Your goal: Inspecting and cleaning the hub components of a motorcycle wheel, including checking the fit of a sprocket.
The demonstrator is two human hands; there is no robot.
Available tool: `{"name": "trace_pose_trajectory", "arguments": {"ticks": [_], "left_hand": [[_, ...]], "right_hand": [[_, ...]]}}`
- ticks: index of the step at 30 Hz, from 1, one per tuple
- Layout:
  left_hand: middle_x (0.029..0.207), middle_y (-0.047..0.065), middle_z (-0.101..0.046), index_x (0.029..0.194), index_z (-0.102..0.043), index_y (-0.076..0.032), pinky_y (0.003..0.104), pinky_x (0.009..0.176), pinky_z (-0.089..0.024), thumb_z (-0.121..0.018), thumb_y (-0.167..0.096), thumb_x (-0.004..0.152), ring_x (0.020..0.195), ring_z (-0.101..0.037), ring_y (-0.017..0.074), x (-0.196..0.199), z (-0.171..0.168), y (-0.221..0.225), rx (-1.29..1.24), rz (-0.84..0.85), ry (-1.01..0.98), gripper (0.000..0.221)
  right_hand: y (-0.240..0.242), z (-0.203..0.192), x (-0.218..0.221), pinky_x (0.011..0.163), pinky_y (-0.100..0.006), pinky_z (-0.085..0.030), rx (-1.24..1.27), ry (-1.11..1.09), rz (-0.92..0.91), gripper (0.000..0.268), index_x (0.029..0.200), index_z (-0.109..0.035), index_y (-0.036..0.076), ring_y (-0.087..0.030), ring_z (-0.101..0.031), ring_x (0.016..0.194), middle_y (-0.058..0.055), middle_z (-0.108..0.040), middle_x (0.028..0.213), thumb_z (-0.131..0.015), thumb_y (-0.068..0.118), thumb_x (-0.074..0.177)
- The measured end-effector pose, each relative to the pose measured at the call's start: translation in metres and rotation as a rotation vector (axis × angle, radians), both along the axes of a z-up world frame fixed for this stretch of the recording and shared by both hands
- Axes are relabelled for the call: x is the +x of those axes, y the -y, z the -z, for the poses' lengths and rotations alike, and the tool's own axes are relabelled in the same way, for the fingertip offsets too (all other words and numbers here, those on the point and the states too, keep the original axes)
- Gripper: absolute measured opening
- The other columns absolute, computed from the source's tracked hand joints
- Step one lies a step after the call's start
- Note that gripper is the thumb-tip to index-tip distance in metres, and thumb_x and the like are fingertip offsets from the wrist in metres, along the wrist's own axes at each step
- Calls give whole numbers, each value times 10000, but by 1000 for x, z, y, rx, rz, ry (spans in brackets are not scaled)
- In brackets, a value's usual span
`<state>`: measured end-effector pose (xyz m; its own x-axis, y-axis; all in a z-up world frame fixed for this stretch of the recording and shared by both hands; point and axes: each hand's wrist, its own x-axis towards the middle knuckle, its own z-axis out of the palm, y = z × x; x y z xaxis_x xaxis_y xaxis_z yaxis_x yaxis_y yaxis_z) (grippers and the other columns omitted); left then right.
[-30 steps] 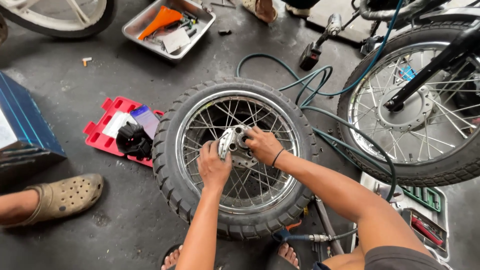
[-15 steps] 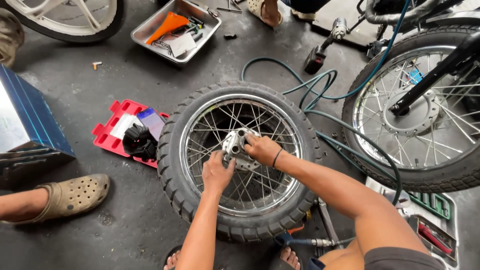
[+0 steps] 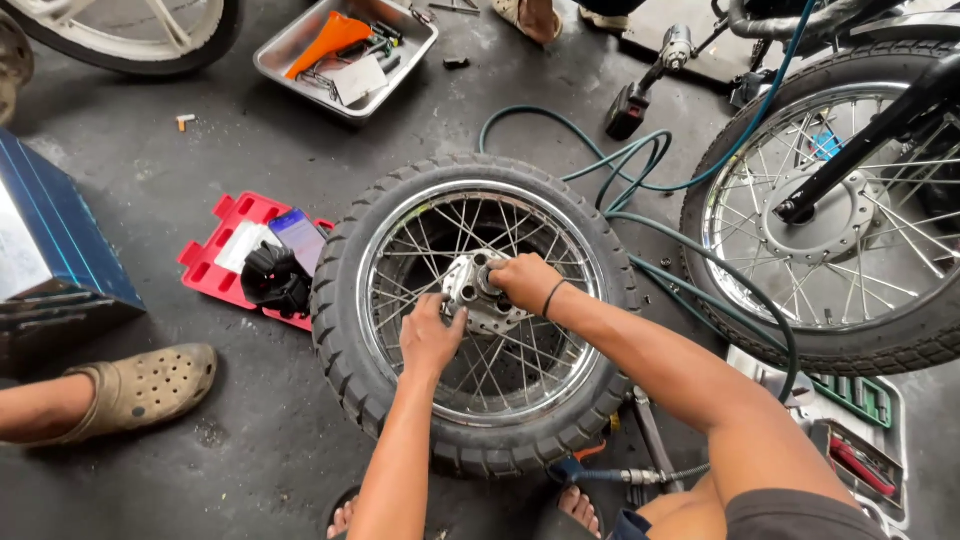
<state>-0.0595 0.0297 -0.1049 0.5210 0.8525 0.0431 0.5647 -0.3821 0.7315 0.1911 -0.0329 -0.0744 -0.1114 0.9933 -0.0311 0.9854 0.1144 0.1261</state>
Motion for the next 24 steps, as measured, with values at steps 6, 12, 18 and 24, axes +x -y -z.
{"name": "trace_pose_trajectory", "arguments": {"ticks": [6, 12, 18, 24], "left_hand": [[1122, -9, -747, 1106, -803, -181, 453, 933, -624, -814, -303, 935, 1096, -788, 288, -2, -10, 8, 140, -53, 44, 210], [1133, 239, -845, 1339, -773, -34, 472, 882, -664, -961, -279, 874, 1025, -841, 398, 30, -46, 33, -525, 197, 542, 559], [761, 146, -782, 999, -808, -30, 253, 573, -551, -820, -125, 948, 585, -770, 212, 57, -57, 24, -958, -104, 796, 109], [778, 224, -784, 1010, -809, 6, 254, 563, -537, -837, -36, 937, 614, -803, 288, 54, -43, 15, -996, -184, 938, 89]], "right_hand": [[8, -48, 18, 823, -526, -676, -110, -242, 66, 349, 949, -737, 163, -373, -818, 1006, -24, -825, 1164, -922, 407, 780], [33, -56, 12, 756, -533, -540, -153, -783, 468, 513, 874, -741, 101, -418, -778, 878, -156, -755, 812, -888, 592, 884], [41, -21, 47, 760, -370, -701, -111, -1594, 759, 441, 1408, -660, 9, -250, -797, 900, -199, -745, 1044, -720, 333, 1116], [67, -83, 34, 871, -355, -714, -46, -1747, 732, 663, 1492, -621, -8, -251, -827, 1036, -174, -793, 1193, -929, 170, 932]]}}
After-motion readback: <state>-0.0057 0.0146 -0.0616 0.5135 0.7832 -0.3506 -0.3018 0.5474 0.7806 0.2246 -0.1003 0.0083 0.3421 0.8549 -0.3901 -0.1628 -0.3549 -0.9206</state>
